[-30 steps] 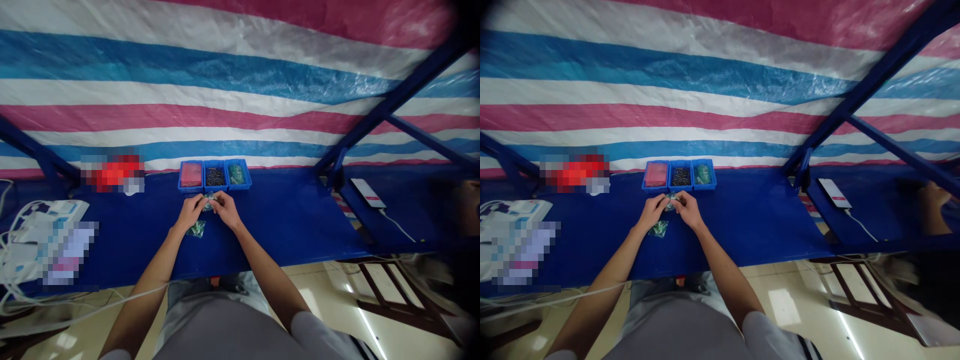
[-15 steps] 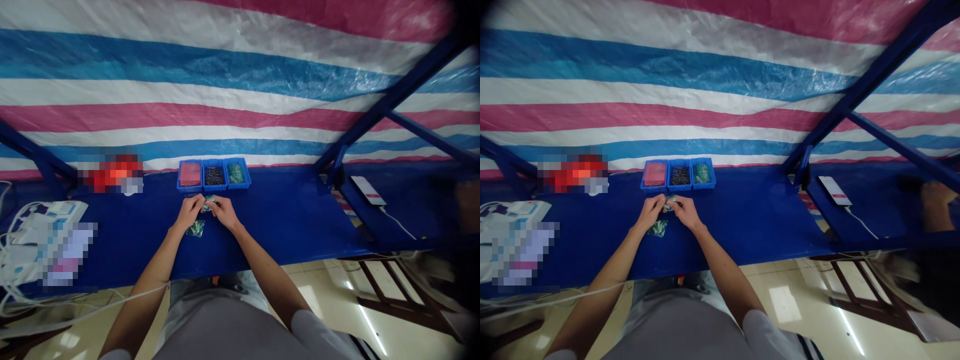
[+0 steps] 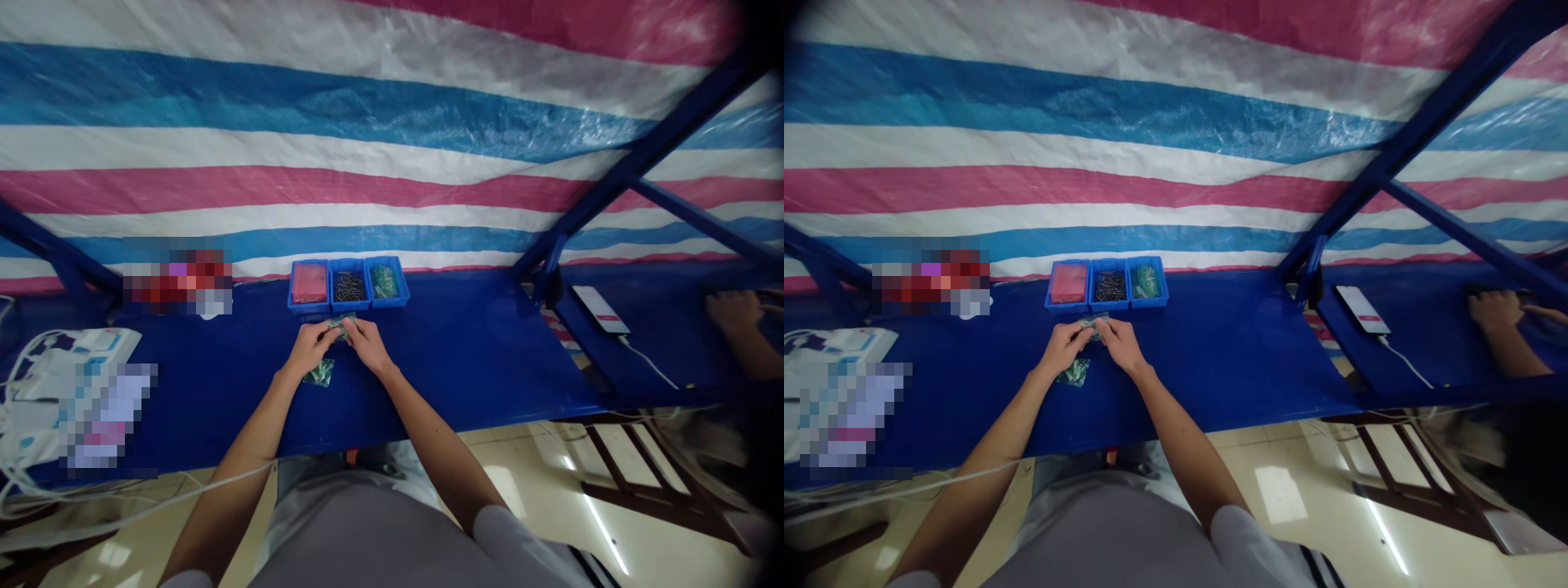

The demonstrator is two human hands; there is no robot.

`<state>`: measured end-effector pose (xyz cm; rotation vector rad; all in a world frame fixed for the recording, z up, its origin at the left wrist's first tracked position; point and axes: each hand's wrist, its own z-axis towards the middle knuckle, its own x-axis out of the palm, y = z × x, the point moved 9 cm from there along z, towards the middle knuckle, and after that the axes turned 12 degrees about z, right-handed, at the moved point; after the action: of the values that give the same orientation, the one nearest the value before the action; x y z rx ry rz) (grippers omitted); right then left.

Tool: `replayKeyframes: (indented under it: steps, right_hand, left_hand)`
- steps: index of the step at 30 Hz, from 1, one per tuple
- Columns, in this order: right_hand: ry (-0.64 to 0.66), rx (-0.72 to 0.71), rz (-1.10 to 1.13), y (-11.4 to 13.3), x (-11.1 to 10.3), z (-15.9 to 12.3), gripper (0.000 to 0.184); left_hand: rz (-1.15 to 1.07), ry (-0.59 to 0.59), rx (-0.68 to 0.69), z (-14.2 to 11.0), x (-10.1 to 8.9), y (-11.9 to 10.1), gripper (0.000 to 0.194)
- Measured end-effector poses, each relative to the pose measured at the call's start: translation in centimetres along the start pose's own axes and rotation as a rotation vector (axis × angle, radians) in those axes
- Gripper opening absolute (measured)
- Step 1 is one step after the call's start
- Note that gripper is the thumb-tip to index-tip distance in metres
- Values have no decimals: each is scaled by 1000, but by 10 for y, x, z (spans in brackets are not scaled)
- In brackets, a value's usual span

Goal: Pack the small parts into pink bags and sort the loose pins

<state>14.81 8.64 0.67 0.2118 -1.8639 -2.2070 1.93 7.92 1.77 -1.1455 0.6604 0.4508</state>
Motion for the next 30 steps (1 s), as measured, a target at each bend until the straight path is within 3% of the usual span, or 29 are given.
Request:
replayKeyframes:
  steps: [10,15,30]
  right_hand:
    - [58,28,8,-3,6,0,55]
    - [7,-8,27,0,1,1,54]
    - [93,-4,10,-1,10,0,48]
  left_hand:
    - [-64,-22,-20,0,-6,-4,46]
    - [-42,-5,-1,0,-4,-6,47]
    - [19,-35,-4,1,-4,-1,45]
